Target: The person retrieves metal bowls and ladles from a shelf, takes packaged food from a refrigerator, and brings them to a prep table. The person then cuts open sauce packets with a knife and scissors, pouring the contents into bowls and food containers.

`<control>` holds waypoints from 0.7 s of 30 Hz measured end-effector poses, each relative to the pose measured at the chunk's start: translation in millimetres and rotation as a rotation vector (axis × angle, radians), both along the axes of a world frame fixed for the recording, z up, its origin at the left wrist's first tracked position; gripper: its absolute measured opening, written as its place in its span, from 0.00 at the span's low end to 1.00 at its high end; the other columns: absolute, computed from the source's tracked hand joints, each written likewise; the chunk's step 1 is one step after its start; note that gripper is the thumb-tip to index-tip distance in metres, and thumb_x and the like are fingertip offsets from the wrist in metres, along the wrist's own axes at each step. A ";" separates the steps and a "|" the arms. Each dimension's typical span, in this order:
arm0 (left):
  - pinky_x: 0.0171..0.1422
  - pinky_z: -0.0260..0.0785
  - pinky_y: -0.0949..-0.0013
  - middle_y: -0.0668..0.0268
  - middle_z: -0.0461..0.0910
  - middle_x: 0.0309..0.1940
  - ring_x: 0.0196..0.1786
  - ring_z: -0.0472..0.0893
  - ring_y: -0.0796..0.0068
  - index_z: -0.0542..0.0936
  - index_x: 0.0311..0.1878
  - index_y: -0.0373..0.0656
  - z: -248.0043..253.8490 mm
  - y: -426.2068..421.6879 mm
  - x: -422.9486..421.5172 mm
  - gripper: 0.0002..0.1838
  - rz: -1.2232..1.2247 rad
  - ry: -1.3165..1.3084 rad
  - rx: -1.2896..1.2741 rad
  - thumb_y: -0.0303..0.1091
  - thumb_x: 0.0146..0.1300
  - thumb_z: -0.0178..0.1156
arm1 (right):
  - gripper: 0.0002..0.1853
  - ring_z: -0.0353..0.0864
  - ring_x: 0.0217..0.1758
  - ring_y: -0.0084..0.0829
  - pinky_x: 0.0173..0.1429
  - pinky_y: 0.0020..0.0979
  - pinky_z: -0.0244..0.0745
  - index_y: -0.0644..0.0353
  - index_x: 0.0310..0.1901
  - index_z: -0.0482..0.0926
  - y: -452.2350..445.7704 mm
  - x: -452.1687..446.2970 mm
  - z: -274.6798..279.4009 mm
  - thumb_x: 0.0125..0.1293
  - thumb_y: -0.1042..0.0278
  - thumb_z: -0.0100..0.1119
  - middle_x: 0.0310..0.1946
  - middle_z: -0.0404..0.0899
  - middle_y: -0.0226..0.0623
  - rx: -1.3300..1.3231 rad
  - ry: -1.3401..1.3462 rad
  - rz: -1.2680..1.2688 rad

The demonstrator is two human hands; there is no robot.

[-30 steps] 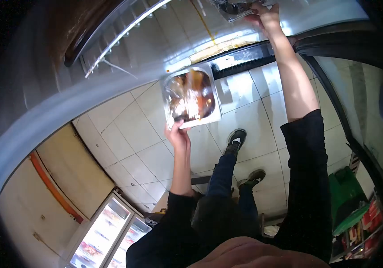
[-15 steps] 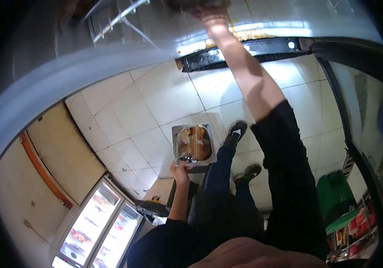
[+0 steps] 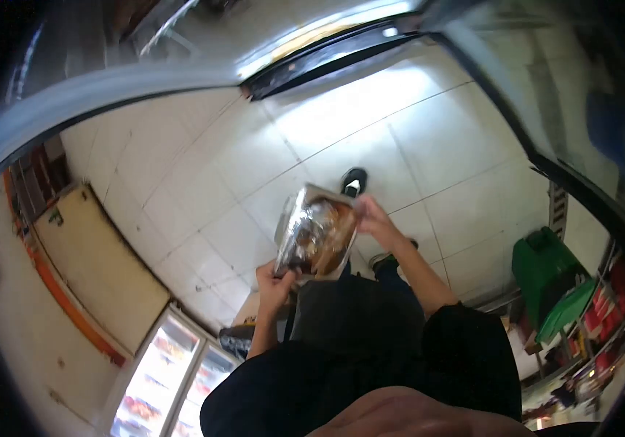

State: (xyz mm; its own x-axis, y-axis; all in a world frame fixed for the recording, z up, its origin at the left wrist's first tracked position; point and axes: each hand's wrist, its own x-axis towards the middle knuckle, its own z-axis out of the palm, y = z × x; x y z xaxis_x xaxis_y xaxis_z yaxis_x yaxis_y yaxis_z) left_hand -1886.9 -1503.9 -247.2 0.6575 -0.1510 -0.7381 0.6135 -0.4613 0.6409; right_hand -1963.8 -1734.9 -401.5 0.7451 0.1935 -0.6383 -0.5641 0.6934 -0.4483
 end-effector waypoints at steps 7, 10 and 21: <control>0.28 0.67 0.74 0.70 0.78 0.21 0.21 0.72 0.84 0.79 0.38 0.35 37.7 -86.9 -97.5 0.13 -0.517 0.095 -0.278 0.26 0.46 0.62 | 0.19 0.73 0.30 0.23 0.32 0.26 0.71 0.67 0.39 0.73 -72.6 -219.5 143.5 0.39 0.79 0.58 0.28 0.73 0.32 -0.519 0.187 -0.024; 0.29 0.69 0.73 0.67 0.79 0.22 0.22 0.76 0.81 0.78 0.41 0.35 62.5 -142.6 -142.7 0.18 -1.102 -0.156 -0.267 0.30 0.45 0.64 | 0.14 0.75 0.25 0.27 0.28 0.29 0.71 0.69 0.32 0.74 -78.1 -313.3 237.2 0.37 0.80 0.59 0.22 0.74 0.35 -0.671 0.364 -0.060; 0.51 0.63 0.52 0.53 0.77 0.40 0.45 0.75 0.55 0.75 0.44 0.40 183.2 -471.1 -247.2 0.28 -1.891 -1.138 -0.993 0.49 0.43 0.66 | 0.13 0.73 0.21 0.24 0.25 0.24 0.66 0.67 0.29 0.77 86.2 -517.2 399.3 0.36 0.81 0.50 0.17 0.74 0.33 -0.665 0.749 -1.475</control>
